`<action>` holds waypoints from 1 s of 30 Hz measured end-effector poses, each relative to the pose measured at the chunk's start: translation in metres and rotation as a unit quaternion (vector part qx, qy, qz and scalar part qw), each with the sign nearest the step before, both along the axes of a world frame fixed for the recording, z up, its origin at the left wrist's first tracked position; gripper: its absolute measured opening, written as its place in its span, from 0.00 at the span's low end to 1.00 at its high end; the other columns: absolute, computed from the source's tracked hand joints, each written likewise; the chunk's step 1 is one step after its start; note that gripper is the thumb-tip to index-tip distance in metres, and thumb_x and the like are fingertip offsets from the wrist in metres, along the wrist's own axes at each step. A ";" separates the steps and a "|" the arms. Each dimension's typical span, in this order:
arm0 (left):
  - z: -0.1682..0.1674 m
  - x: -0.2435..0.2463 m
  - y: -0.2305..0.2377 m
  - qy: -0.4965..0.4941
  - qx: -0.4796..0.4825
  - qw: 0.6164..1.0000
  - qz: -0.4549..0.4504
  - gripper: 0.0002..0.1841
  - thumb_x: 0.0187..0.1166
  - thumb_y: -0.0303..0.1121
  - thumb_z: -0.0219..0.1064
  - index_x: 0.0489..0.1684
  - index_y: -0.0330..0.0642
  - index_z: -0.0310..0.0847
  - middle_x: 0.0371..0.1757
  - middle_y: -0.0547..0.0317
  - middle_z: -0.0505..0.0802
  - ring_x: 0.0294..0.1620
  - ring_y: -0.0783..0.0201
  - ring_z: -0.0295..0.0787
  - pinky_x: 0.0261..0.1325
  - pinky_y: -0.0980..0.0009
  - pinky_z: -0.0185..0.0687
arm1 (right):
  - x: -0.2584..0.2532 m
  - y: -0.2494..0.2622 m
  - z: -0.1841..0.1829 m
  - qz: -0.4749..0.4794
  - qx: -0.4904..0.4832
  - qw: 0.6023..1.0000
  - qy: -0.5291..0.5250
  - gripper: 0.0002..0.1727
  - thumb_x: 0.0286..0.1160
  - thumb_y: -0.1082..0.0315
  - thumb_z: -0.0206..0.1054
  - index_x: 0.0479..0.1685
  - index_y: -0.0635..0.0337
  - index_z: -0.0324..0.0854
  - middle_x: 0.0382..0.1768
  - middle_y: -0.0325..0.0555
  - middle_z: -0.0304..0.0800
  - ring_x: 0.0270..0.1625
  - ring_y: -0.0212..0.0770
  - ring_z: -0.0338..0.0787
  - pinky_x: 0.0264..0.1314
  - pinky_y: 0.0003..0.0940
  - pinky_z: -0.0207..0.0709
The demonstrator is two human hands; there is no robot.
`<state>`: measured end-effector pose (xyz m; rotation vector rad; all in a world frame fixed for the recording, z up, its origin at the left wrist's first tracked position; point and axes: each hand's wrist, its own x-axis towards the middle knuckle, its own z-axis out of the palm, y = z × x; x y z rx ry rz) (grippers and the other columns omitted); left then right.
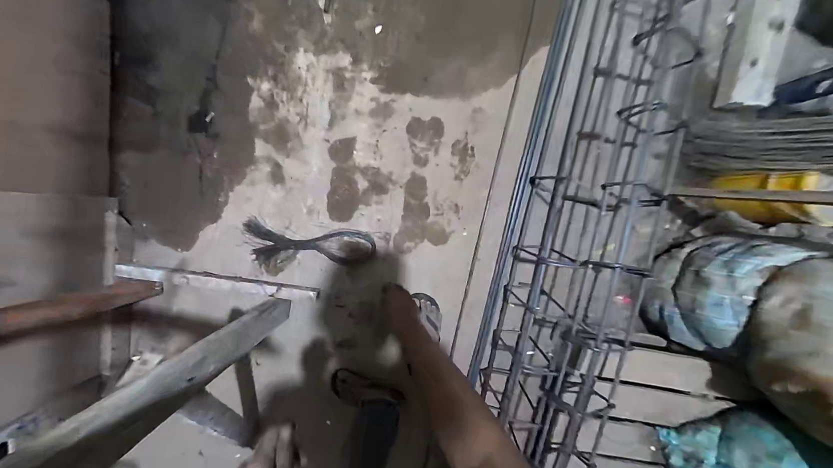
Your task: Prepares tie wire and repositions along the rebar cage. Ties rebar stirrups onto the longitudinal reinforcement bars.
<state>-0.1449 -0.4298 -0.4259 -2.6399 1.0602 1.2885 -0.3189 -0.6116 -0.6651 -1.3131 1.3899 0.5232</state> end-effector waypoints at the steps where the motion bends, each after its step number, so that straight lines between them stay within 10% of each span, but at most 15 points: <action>1: -0.040 0.000 -0.028 -0.002 -0.023 0.999 0.026 0.23 0.94 0.42 0.47 0.51 0.35 0.86 0.28 0.54 0.91 0.25 0.58 0.88 0.34 0.51 0.87 | 0.001 -0.009 -0.022 0.008 -0.017 1.000 -0.004 0.24 0.88 0.63 0.55 0.78 0.61 0.75 0.77 0.65 0.77 0.79 0.64 0.77 0.79 0.61 0.73; 8: -0.254 -0.015 -0.179 0.021 -0.014 0.993 0.118 0.23 0.96 0.40 0.43 0.60 0.34 0.83 0.42 0.48 0.95 0.27 0.59 0.89 0.37 0.57 0.87 | -0.010 -0.033 -0.137 -0.127 -0.210 0.968 0.056 0.26 0.83 0.62 0.62 0.78 0.60 0.74 0.72 0.70 0.76 0.65 0.66 0.87 0.61 0.59 0.85; 13: -0.332 -0.033 -0.196 0.080 -0.016 0.976 0.201 0.19 0.95 0.40 0.46 0.55 0.37 0.82 0.35 0.56 0.94 0.17 0.68 0.80 0.22 0.69 0.74 | -0.017 -0.072 -0.142 -0.241 -0.174 0.954 0.040 0.32 0.91 0.49 0.52 0.74 0.72 0.73 0.78 0.76 0.71 0.81 0.72 0.72 0.83 0.65 0.65; 18: -0.340 -0.045 -0.175 0.165 -0.031 0.932 0.322 0.19 0.96 0.38 0.46 0.59 0.36 0.81 0.36 0.56 0.93 0.18 0.70 0.79 0.20 0.74 0.71 | -0.003 -0.106 -0.175 -0.226 -0.155 0.950 0.152 0.27 0.88 0.55 0.56 0.75 0.66 0.73 0.73 0.69 0.77 0.70 0.65 0.85 0.64 0.60 0.82; 22: -0.329 -0.048 -0.160 0.218 -0.061 0.907 0.355 0.20 0.97 0.37 0.42 0.67 0.35 0.77 0.41 0.54 0.93 0.21 0.69 0.83 0.22 0.74 0.77 | -0.006 -0.099 -0.166 -0.237 -0.167 0.956 0.041 0.17 0.82 0.70 0.60 0.64 0.70 0.78 0.69 0.73 0.79 0.71 0.68 0.82 0.70 0.61 0.77; 26: -0.312 -0.046 -0.159 0.271 -0.105 0.891 0.350 0.21 0.97 0.35 0.40 0.76 0.34 0.70 0.59 0.50 0.91 0.49 0.62 0.92 0.51 0.64 0.90 | -0.007 -0.055 -0.143 -0.148 -0.260 0.954 -0.003 0.18 0.89 0.66 0.52 0.69 0.66 0.77 0.64 0.66 0.83 0.65 0.65 0.86 0.64 0.62 0.82; 30: -0.311 -0.046 -0.160 0.266 -0.108 0.886 0.364 0.19 0.97 0.34 0.42 0.73 0.33 0.72 0.53 0.50 0.92 0.44 0.62 0.93 0.48 0.65 0.91 | -0.031 -0.060 -0.179 -0.209 -0.214 0.949 0.095 0.20 0.90 0.55 0.57 0.64 0.60 0.79 0.62 0.63 0.84 0.61 0.63 0.89 0.59 0.61 0.84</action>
